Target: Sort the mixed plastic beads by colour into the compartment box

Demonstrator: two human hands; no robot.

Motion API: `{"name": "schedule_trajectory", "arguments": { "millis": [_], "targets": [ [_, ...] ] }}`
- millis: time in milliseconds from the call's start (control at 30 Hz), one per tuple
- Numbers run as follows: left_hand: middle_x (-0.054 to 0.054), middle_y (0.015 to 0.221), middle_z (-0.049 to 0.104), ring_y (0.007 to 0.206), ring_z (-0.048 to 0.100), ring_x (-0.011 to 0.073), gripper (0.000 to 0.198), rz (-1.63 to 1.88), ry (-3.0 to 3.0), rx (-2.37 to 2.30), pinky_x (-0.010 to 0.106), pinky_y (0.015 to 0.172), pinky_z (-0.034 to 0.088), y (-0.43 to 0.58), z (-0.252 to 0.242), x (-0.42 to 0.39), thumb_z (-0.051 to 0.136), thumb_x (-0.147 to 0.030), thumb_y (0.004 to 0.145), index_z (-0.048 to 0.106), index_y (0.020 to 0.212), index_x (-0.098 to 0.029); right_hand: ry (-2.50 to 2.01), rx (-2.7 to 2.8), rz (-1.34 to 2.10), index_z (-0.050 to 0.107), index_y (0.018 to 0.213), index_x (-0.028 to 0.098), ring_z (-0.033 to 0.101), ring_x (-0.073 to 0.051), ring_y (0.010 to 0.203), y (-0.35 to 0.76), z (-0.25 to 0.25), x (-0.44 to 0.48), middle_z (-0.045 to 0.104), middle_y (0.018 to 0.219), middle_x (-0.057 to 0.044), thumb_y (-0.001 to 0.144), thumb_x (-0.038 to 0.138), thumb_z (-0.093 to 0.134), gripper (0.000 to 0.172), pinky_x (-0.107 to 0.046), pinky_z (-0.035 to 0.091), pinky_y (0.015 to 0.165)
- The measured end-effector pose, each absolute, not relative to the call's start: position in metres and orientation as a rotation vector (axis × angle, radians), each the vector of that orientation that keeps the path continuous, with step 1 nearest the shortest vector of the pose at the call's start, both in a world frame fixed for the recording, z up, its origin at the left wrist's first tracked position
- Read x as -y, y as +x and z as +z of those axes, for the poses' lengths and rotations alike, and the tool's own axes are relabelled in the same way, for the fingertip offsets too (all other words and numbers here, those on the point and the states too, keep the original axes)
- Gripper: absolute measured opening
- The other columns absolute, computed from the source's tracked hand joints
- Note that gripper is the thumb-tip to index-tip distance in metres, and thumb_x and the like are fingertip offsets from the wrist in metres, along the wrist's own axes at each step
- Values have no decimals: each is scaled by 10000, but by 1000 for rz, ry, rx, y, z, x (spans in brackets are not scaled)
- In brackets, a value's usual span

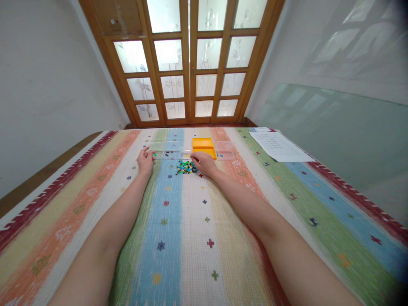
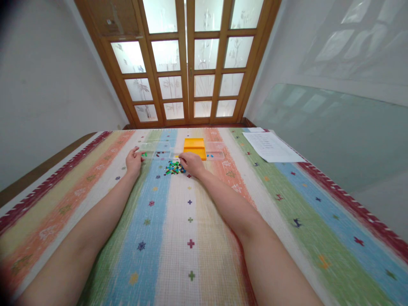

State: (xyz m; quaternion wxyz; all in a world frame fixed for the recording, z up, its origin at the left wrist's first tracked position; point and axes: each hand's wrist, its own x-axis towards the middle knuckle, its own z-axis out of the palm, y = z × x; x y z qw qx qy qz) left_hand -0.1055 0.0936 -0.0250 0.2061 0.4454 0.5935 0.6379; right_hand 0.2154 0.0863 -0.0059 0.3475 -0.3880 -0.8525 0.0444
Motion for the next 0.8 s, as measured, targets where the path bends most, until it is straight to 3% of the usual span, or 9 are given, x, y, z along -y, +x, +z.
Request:
{"name": "schedule_trajectory", "arguments": {
  "millis": [100, 267, 400, 533, 800],
  "targets": [
    [63, 1008, 742, 615, 583, 124, 466, 1664, 1385, -1713, 251, 611, 477, -101, -23, -89, 535, -266, 898, 559, 1354, -173, -997, 2220, 114, 718, 1053, 219, 642, -206, 918, 216, -6, -87, 739, 1000, -60, 990, 244, 552, 179, -296, 432, 829],
    [40, 919, 728, 765, 629, 181, 279, 1205, 1997, -1650, 312, 768, 513, -81, -16, -74, 565, -299, 911, 726, 1118, -205, -1003, 2218, 120, 722, 1059, 220, 644, -208, 934, 216, -6, -87, 741, 1015, -64, 987, 239, 550, 187, -299, 439, 843],
    [54, 993, 711, 882, 630, 205, 249, 856, 2409, -1452, 343, 865, 503, -64, -10, -63, 598, -284, 894, 753, 1077, -215, -1012, 2213, 134, 723, 1069, 219, 646, -209, 934, 216, -6, -87, 741, 1009, -66, 986, 245, 552, 191, -301, 443, 843],
    [68, 1029, 690, 994, 625, 230, 240, 779, 2524, -1376, 360, 931, 484, -57, -6, -59, 613, -253, 883, 759, 1071, -219, -1013, 2215, 131, 724, 1074, 220, 648, -209, 939, 216, -7, -87, 740, 1020, -68, 989, 248, 552, 194, -302, 445, 846],
    [56, 973, 672, 968, 613, 218, 163, 759, 2536, -1329, 349, 914, 476, -53, -6, -57, 630, -251, 871, 749, 977, -217, -1013, 2213, 119, 723, 1052, 222, 650, -205, 919, 215, -7, -87, 742, 997, -61, 990, 249, 553, 183, -297, 436, 822]
  ]
}}
